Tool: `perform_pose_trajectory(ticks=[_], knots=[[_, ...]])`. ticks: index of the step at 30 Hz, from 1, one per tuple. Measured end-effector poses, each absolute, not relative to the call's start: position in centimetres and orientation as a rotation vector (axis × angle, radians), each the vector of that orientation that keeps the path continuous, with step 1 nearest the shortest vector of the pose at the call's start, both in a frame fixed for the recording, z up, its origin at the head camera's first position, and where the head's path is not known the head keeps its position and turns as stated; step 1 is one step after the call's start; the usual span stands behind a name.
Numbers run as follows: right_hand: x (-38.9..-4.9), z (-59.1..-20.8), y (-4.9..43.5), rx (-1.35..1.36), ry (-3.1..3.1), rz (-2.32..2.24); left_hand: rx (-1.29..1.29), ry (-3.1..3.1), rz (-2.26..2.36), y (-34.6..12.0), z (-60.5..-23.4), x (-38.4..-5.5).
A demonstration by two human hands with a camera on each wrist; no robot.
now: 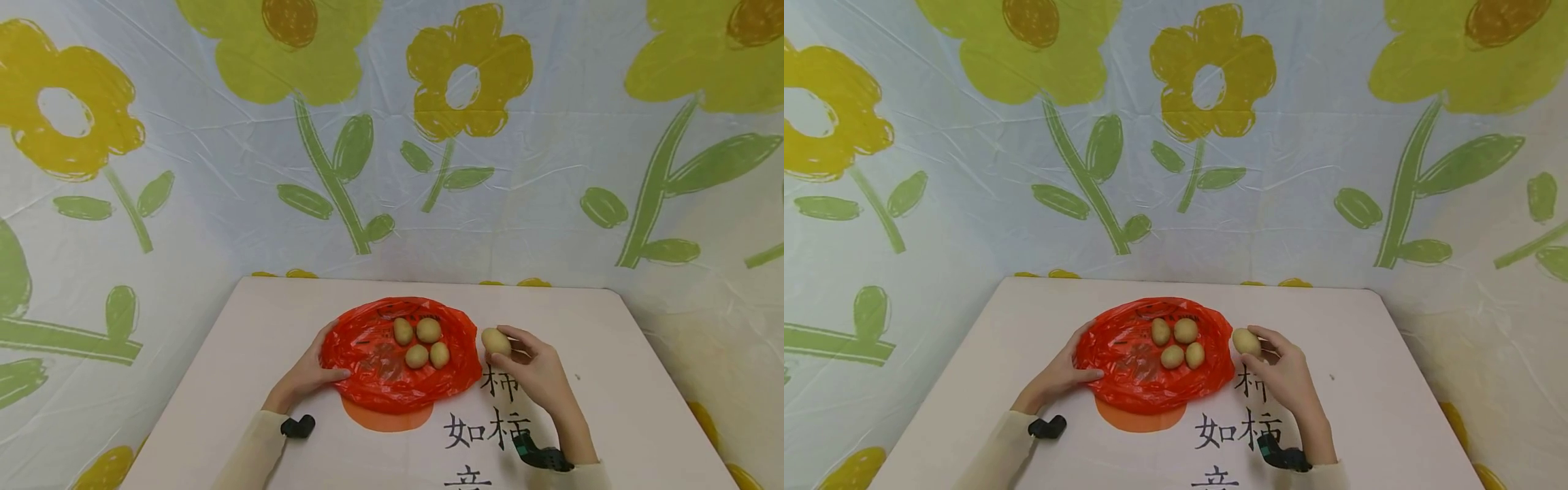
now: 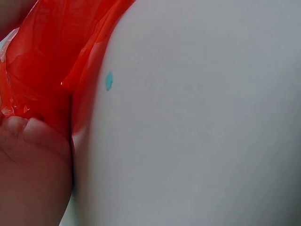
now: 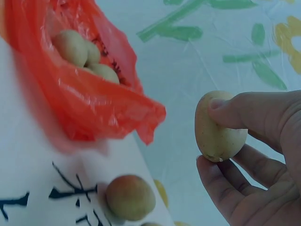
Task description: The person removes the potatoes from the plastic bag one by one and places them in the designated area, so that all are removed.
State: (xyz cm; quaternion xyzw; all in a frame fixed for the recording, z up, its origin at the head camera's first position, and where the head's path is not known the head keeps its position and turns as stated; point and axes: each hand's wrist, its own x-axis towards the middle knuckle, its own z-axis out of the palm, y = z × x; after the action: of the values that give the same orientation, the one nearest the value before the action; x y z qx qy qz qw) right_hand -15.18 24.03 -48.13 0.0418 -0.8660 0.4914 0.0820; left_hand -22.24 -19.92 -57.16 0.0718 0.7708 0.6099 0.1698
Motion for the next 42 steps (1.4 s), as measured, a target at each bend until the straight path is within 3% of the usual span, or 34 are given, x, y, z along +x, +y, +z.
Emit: perform_pose_trajectory(ticks=[22,42], knots=[[-13.1,-50.1,29.1,-0.083,-2.491,1.397,0.195,2.220,1.705,-19.9,-57.2,-22.1],[-13.8,-52.5,32.2,-0.321,-2.470,1.409,0.199,2.214,1.715,-19.9,-56.9,-21.9]])
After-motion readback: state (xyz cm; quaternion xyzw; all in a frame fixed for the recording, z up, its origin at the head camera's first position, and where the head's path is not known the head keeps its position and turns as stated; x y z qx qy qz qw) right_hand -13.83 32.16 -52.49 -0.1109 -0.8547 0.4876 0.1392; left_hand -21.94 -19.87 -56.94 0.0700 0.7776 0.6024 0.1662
